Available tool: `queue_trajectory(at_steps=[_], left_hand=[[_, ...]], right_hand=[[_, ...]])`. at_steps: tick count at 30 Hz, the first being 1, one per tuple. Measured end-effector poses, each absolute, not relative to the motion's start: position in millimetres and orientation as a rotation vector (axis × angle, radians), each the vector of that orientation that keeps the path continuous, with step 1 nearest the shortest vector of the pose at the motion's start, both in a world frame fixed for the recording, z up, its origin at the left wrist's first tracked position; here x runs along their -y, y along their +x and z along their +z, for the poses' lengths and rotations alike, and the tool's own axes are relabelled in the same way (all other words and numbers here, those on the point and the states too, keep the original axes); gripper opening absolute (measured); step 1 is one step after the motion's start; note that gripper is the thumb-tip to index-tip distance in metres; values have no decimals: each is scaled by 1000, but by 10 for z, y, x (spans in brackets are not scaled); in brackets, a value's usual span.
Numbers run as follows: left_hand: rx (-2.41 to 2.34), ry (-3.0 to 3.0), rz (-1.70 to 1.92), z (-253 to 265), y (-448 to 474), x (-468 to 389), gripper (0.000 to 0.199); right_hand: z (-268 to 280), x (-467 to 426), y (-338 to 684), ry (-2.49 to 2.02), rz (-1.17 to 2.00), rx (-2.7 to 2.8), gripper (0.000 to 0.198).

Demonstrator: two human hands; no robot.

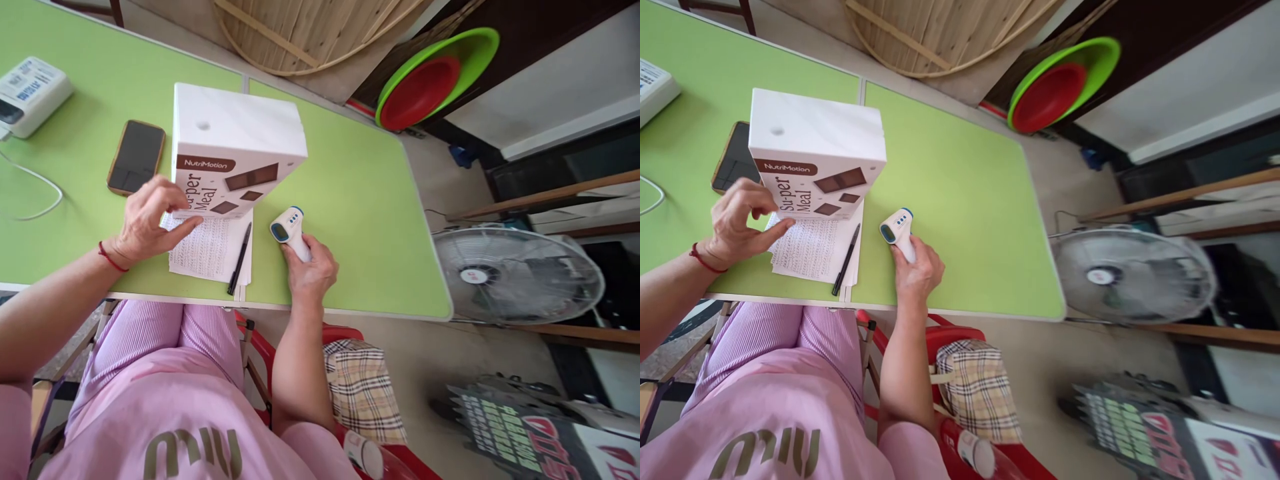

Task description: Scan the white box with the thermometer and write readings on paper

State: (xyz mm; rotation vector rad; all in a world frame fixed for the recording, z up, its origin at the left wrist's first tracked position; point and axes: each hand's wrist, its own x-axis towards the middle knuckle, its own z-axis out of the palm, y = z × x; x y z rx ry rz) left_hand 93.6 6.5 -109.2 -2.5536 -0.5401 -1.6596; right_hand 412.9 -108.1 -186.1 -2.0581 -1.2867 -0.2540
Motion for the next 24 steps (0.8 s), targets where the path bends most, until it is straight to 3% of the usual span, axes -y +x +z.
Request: queue_trajectory(at_steps=[6,10,14,18,24], left_hand=[[350,-2987,-1214,-1148,1000,20,19],[280,-3332,-793,-1270,1026,12,48],[370,-3397,-441,-1321,1039,34,74],[427,-3387,-342,-1302,1042,53,72],[571,-3366,-315,-1273,1042,48,71]], right_hand=[[-1867,1082,4079,-1948,-516,1350,36],[-1751,1075,3947,-1744,-668,1469,25],[-1654,1052,3765,-1516,-510,1833,27],[-1627,1023,3641,-1434,-366,2129,37],[-1550,1007,3607,-1386,-305,2232,34]])
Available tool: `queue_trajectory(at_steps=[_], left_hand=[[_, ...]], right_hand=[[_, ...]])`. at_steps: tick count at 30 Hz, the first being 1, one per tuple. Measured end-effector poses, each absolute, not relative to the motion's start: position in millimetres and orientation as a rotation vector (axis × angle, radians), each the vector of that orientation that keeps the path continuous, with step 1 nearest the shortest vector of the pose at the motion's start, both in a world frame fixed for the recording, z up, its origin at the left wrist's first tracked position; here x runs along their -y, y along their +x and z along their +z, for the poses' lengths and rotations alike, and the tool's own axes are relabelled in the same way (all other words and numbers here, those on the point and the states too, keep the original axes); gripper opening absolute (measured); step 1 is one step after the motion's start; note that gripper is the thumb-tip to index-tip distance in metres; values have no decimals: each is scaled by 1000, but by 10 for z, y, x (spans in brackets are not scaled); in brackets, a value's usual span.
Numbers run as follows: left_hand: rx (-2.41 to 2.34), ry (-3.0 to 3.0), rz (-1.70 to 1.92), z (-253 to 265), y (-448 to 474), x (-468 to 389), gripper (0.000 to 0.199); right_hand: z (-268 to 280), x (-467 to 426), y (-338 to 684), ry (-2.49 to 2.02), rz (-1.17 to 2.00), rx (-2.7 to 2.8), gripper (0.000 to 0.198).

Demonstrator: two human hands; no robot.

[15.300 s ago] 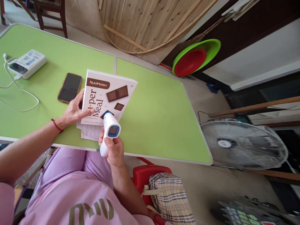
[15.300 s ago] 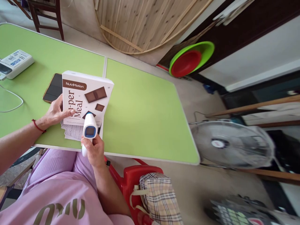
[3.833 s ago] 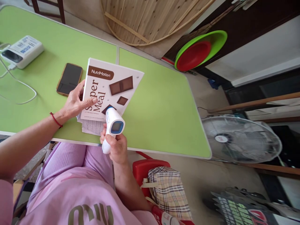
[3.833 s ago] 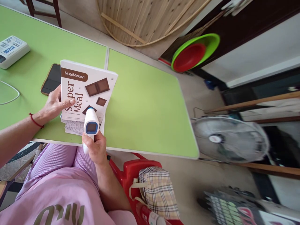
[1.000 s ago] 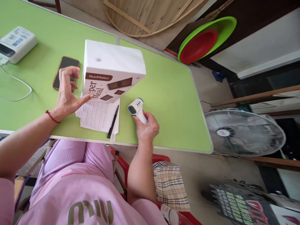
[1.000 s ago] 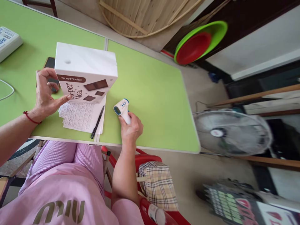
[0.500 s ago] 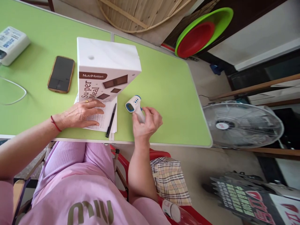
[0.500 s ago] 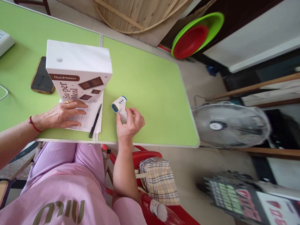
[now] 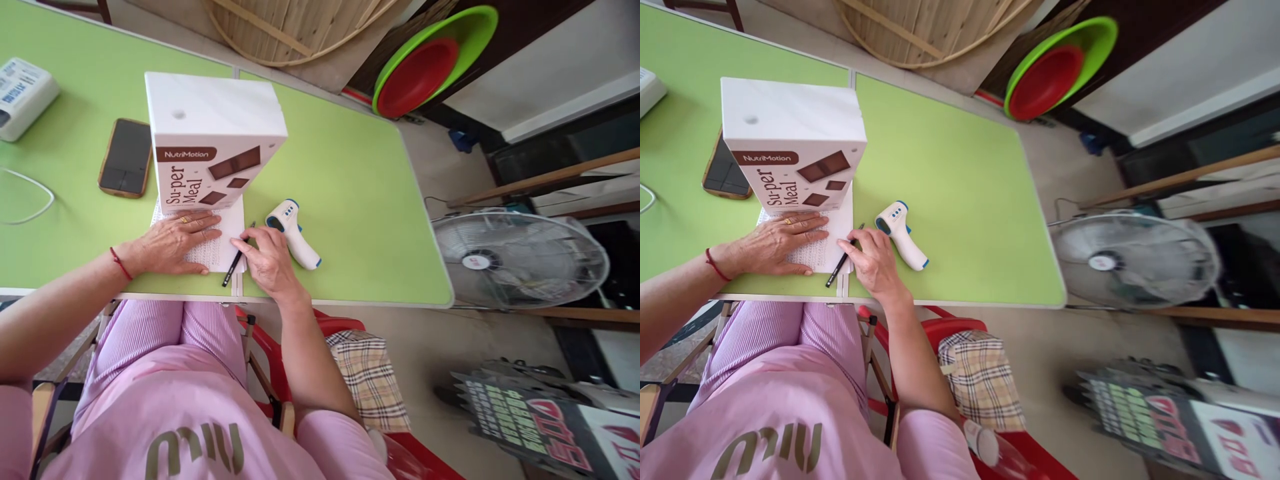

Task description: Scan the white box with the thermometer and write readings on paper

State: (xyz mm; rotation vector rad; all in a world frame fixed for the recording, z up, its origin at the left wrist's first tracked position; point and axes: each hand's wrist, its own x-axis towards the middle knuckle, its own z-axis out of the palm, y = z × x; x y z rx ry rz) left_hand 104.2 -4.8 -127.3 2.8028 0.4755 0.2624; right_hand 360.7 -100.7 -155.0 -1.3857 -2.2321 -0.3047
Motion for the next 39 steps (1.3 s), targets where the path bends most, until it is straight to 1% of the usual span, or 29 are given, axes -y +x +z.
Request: queue_trajectory(at_steps=[4,7,10,11,12,14,16,17,19,21,26,31,39], left_hand=[[-520,2804,249,-1284,1041,48,73],[-546,2800,235,-1296,1044,46,72],[-565,2799,227,-1299,1055,43,72],[-566,2797,232,-1299,1060,43,72],[-563,2794,240,-1299,1065,44,72],[-551,2785,265,-1302,1072,46,72],[-540,2778,280,-1312,1075,48,71],[-534,2775,283,-1319,1074,48,71],[-522,2767,285,-1332,1073,46,69],[-510,2757,297,-1340,1072,42,68],[-484,2754,309,-1332,1077,40,66],[-493,2772,286,-1308,1085,43,65],[-487,2796,275,-1320,1090,29,67]], right_hand=[[-1553,995,3652,-1422,-273,2179,26],[-1605,989,3679,-1411,-274,2073,23],[-1610,1017,3626,-1298,-220,1857,8],[-1592,1039,3582,-1245,-161,1753,3],[-1567,1066,3524,-1195,-70,1644,4],[-1512,1135,3386,-1131,182,1444,1],[-1474,1208,3248,-1139,439,1331,13],[-1468,1241,3191,-1172,527,1299,16],[-1476,1293,3106,-1276,604,1246,11],[-1497,1329,3056,-1378,618,1199,6],[-1489,1364,3001,-1480,557,1251,8],[-1442,1356,2999,-1417,447,1429,15],[-1433,1350,3009,-1498,460,1525,22]])
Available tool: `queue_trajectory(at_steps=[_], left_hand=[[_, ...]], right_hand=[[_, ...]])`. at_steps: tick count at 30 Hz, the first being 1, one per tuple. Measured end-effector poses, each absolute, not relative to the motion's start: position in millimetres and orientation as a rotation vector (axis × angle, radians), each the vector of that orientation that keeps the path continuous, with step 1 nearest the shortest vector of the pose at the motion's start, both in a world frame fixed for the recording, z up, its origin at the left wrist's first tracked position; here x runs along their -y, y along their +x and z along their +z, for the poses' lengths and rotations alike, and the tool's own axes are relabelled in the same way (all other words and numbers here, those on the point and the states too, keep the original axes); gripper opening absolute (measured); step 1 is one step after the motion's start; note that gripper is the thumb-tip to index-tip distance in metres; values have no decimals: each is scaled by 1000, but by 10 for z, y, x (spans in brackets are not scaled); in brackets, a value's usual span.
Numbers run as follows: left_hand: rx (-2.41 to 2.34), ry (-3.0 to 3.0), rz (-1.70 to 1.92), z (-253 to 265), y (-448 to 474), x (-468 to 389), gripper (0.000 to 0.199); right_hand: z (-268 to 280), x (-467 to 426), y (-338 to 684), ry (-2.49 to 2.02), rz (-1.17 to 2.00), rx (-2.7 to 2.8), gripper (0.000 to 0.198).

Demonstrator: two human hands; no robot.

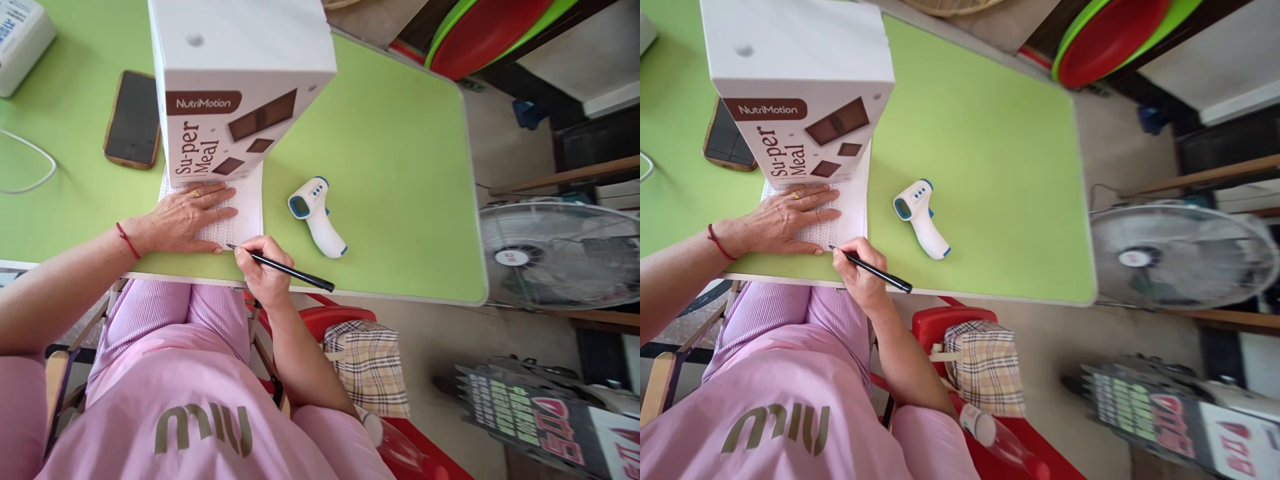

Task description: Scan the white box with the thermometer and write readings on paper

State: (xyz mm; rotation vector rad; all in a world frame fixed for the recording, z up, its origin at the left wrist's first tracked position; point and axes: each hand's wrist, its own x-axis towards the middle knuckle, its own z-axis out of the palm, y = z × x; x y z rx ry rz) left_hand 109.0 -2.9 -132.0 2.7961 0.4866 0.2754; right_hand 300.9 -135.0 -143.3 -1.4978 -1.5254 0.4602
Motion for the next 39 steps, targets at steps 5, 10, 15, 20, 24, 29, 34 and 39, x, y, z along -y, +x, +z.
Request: queue_trajectory(at_steps=[5,10,15,20,24,29,34,39], left_hand=[[-466,2770,311,-1329,1086,26,66],[-481,2792,297,-1323,1085,32,66],[-488,2802,274,-1301,1090,40,67],[-492,2783,283,-1285,1091,43,66],[-503,2790,276,-1286,1085,41,65],[-502,2788,263,-1288,1081,41,65],[-497,2766,294,-1290,1082,39,66],[-497,2784,271,-1284,1085,40,65]], right_hand=[[-1429,1353,3010,-1484,454,1555,20],[-1432,1355,3014,-1520,453,1568,20],[-1419,1349,3015,-1502,454,1567,19],[-1429,1350,3014,-1518,495,1546,19],[-1447,1348,3015,-1525,486,1496,19],[-1437,1341,3007,-1540,471,1507,20],[-1431,1341,3004,-1494,486,1508,20],[-1434,1346,3008,-1522,483,1508,20]])
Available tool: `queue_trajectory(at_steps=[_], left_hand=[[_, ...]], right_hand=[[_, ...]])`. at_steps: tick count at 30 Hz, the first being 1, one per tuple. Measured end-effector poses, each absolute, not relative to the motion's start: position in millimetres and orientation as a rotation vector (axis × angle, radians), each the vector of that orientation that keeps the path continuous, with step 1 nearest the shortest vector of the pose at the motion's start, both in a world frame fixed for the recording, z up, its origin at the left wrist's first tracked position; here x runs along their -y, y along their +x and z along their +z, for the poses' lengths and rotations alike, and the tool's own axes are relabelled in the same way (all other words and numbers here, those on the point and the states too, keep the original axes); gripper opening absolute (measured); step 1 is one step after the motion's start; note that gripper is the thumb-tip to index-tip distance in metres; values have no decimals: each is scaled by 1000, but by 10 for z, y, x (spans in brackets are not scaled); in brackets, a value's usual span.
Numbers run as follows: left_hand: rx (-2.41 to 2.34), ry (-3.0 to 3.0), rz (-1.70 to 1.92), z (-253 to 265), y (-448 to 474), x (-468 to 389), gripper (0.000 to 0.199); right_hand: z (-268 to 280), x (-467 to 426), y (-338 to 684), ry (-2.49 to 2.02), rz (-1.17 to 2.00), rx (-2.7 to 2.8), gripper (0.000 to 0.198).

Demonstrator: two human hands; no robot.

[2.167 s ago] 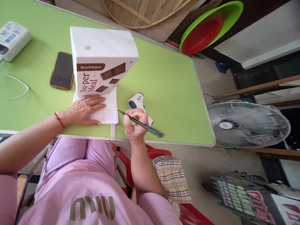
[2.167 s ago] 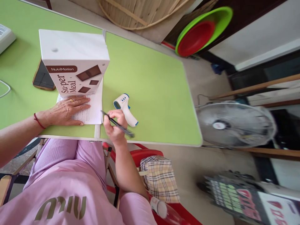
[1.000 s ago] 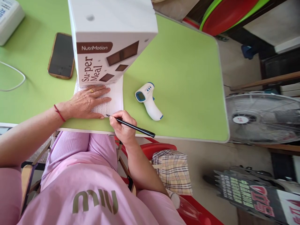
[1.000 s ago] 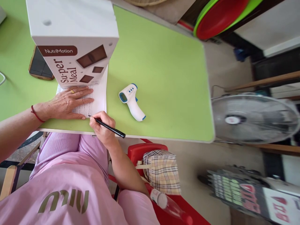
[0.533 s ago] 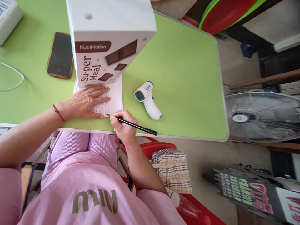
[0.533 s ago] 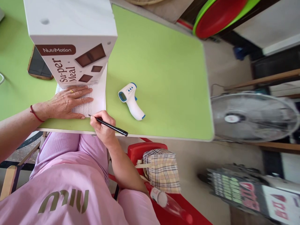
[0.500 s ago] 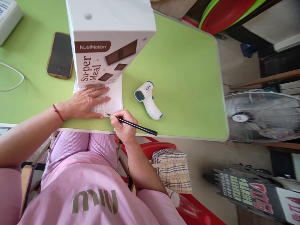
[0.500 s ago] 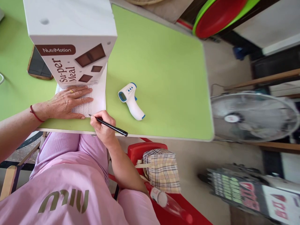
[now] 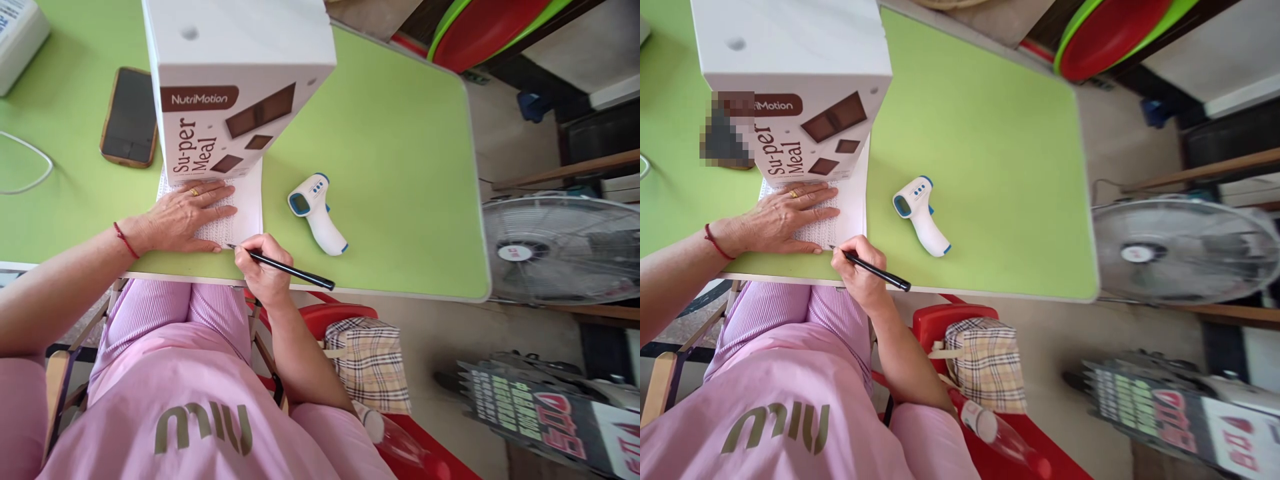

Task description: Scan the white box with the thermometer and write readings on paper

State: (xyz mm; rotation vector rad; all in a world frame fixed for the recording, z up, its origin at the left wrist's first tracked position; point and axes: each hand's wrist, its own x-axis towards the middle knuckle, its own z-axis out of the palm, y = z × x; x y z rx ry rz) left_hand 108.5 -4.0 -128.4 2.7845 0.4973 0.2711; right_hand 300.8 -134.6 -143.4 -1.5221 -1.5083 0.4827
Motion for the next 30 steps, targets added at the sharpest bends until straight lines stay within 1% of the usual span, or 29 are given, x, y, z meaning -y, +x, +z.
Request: queue_trajectory(at_steps=[7,13,23,30], left_hand=[[-504,2781,269,-1275,1088,39,67],[-529,2795,227,-1248,1084,47,67],[-506,2805,263,-1270,1093,43,67],[-521,2792,236,-1255,1088,44,66]], right_hand=[[-1448,1341,3006,-1437,437,1489,17],[-1447,1334,3001,-1429,405,1512,19],[-1448,1330,3002,-1442,352,1528,18],[-1450,1335,3005,-1459,395,1518,19]])
